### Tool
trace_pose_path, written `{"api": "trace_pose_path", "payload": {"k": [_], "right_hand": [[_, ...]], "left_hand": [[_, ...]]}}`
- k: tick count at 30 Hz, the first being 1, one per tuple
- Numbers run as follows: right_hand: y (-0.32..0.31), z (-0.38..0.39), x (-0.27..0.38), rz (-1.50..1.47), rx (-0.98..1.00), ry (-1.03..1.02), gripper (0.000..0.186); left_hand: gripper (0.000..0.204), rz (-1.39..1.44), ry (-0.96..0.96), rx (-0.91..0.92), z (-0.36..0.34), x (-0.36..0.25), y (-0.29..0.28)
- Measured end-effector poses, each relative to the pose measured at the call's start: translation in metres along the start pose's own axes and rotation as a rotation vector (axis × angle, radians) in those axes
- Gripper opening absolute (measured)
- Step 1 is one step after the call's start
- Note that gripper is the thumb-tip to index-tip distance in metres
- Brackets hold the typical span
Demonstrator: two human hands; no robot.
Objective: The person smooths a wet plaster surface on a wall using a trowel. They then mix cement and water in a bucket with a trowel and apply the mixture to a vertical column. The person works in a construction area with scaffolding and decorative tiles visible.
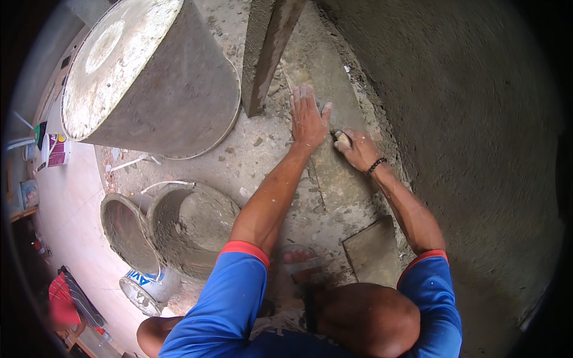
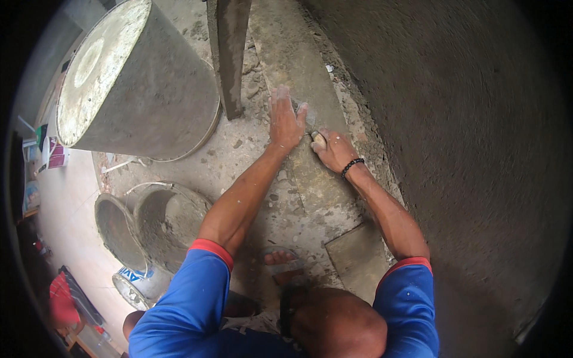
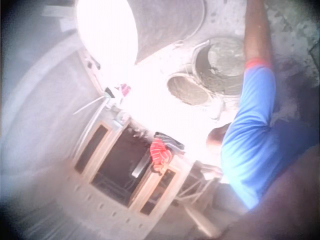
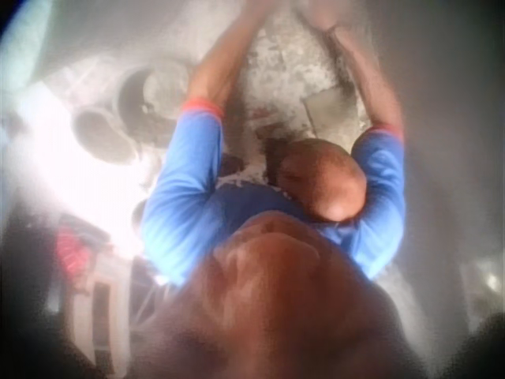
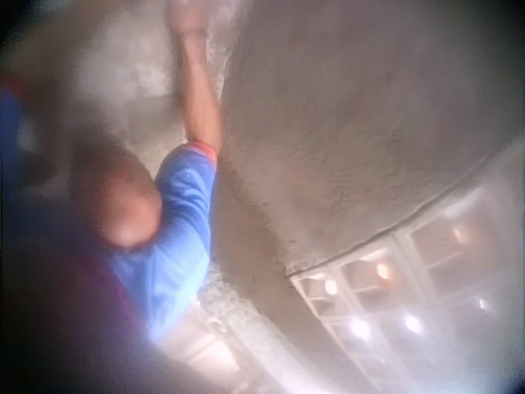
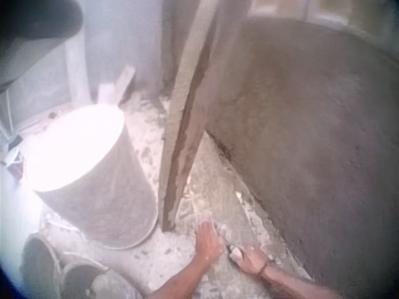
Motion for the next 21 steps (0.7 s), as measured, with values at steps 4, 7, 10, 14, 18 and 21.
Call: {"api": "trace_pose_path", "payload": {"k": [4,7,10,14,18,21], "right_hand": [[0.008,0.008,0.000,-0.092,-0.030,-0.007,0.042],[0.014,0.020,0.001,-0.248,-0.024,0.057,0.041],[0.010,0.040,0.012,-0.275,-0.031,0.065,0.044],[-0.002,0.080,0.060,-0.266,0.020,-0.062,0.045],[0.001,0.126,0.141,-0.241,0.164,-0.257,0.047],[0.021,0.153,0.190,-0.233,0.267,-0.456,0.050]], "left_hand": [[0.074,0.035,0.004,-0.001,0.000,0.001,-0.004],[0.073,0.072,-0.004,0.008,0.004,-0.002,-0.017],[0.070,0.215,-0.143,-0.161,0.014,-0.004,-0.075],[0.064,0.560,-0.135,-0.549,0.067,-0.029,-0.226],[0.059,0.602,-0.109,-0.818,0.143,-0.011,-0.338],[0.053,0.510,-0.124,-0.860,0.170,-0.002,-0.388]]}}
Point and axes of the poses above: each hand's wrist, its own z-axis away from the middle knuckle, its own y-axis out of the palm, x = y × z, the point moved 9 cm from there along -z, towards the middle knuckle, and after that the axes turned 9 degrees about -z, right-handed, at the moved point
